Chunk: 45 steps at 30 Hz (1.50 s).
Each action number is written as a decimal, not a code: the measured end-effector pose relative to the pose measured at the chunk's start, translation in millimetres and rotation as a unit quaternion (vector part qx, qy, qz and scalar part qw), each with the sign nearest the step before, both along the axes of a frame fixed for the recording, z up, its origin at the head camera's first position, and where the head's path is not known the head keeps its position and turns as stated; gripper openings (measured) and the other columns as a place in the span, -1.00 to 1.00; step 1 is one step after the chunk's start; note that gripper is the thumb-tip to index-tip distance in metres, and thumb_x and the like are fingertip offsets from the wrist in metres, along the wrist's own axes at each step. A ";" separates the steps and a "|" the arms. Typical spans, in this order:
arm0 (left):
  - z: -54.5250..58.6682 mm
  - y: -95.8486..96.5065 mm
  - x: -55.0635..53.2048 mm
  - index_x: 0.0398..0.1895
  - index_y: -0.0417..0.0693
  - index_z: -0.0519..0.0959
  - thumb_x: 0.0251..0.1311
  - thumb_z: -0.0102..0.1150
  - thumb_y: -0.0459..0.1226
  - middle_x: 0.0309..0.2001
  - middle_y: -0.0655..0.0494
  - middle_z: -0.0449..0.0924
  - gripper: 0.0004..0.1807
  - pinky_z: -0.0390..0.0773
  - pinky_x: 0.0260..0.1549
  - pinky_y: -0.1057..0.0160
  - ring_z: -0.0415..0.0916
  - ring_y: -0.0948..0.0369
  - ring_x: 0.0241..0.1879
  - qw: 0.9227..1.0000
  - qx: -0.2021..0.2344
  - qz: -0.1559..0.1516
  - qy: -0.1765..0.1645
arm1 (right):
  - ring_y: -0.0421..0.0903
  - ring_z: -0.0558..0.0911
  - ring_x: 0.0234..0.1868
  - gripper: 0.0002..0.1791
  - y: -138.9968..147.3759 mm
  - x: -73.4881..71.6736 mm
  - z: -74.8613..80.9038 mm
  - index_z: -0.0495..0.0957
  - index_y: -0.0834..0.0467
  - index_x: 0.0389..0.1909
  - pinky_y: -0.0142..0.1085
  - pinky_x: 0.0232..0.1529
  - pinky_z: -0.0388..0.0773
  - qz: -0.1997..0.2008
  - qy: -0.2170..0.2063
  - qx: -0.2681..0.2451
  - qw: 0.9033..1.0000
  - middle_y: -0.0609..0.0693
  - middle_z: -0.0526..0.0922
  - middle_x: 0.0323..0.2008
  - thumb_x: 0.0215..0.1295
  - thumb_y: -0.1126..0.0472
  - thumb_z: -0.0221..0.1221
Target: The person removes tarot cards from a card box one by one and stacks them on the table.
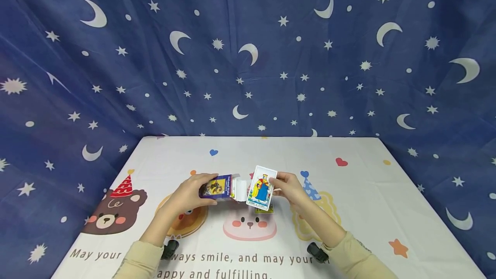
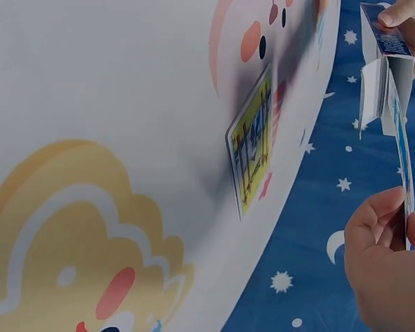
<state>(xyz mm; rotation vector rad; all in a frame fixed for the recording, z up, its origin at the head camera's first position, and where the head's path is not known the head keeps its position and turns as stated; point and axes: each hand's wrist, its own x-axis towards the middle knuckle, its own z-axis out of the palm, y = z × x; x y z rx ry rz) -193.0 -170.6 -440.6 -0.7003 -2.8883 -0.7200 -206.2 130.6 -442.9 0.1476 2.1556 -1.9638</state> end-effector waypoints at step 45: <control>-2.1 -4.8 -0.5 0.26 -0.05 0.42 -0.22 0.52 -0.08 0.17 -0.12 0.50 -0.15 0.45 0.11 -0.14 0.44 -0.09 0.15 1.000 0.001 0.012 0.004 | -0.22 0.55 -0.47 -0.78 8.4 -20.5 -14.9 0.36 0.37 -0.02 -0.39 -0.46 0.54 0.009 -0.007 0.084 0.996 0.12 0.63 -0.35 0.36 0.37 -0.01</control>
